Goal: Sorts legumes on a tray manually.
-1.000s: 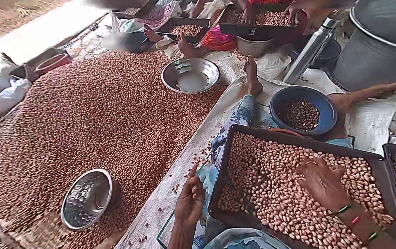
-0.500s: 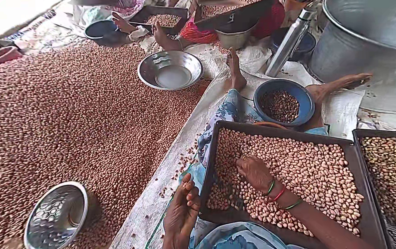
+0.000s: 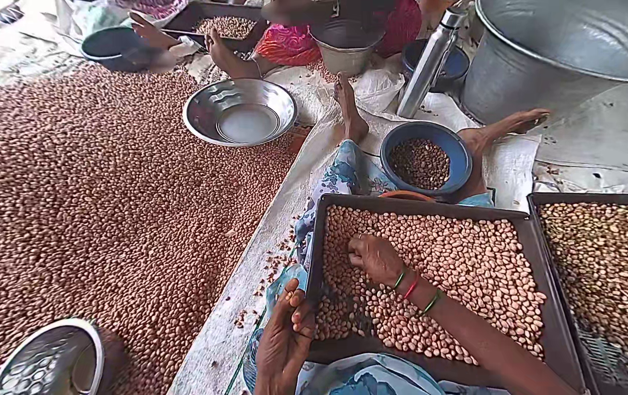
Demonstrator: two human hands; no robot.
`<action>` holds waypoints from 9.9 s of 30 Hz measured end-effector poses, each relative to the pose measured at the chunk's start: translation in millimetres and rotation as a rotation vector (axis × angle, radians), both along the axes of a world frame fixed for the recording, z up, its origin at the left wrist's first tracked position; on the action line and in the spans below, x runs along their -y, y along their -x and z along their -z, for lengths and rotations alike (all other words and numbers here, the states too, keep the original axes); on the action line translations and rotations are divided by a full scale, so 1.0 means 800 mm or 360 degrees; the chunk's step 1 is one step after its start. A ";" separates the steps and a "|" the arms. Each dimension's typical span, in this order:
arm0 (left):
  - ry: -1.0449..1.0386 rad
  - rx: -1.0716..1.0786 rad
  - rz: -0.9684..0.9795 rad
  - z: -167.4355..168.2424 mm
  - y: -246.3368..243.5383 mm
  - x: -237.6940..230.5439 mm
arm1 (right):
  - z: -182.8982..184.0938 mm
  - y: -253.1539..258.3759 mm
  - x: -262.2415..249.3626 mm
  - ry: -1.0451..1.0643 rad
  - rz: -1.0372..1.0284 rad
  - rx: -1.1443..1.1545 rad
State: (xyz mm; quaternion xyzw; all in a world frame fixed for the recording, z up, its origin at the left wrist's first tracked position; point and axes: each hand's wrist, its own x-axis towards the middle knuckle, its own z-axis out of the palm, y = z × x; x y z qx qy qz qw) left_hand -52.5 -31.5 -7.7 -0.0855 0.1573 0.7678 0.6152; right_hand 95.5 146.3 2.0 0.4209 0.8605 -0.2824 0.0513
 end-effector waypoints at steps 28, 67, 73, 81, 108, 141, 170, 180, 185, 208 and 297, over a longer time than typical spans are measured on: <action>0.0014 -0.0394 0.0080 -0.017 -0.018 0.002 | 0.000 0.021 0.029 0.0029 -0.0100 0.0297; 0.0123 0.0033 0.0270 -0.004 -0.020 0.054 | 0.086 -0.013 0.115 -0.0939 -0.0540 -0.0679; 0.0328 -0.0419 0.0216 -0.006 -0.032 0.048 | -0.021 -0.020 0.051 0.0508 -0.0247 -0.0543; -0.0005 0.0061 0.0128 -0.012 -0.031 0.045 | 0.020 0.006 0.086 0.0471 -0.0700 -0.0882; -0.0396 -0.0137 0.0118 0.034 0.032 0.092 | 0.001 -0.104 0.015 -0.0296 -0.0054 -0.0219; -0.0080 -0.0183 0.0893 0.001 -0.070 0.013 | -0.022 -0.132 0.079 0.0265 0.0088 -0.0810; -0.0368 0.0242 -0.0065 0.023 0.044 0.024 | 0.002 -0.127 0.032 -0.0751 0.0008 -0.0398; -0.0291 0.0008 0.0077 0.029 0.036 0.039 | 0.056 -0.045 0.065 -0.0392 -0.0205 -0.0393; -0.0336 0.0057 0.0125 0.027 0.039 0.040 | -0.004 -0.160 0.028 -0.0674 0.0429 -0.0246; -0.0152 -0.0072 0.0680 0.010 -0.047 -0.007 | -0.094 -0.195 -0.037 -0.0841 0.0546 -0.0509; -0.0005 -0.0061 0.0183 -0.004 -0.006 0.041 | -0.064 -0.101 0.013 0.0174 0.0150 -0.0450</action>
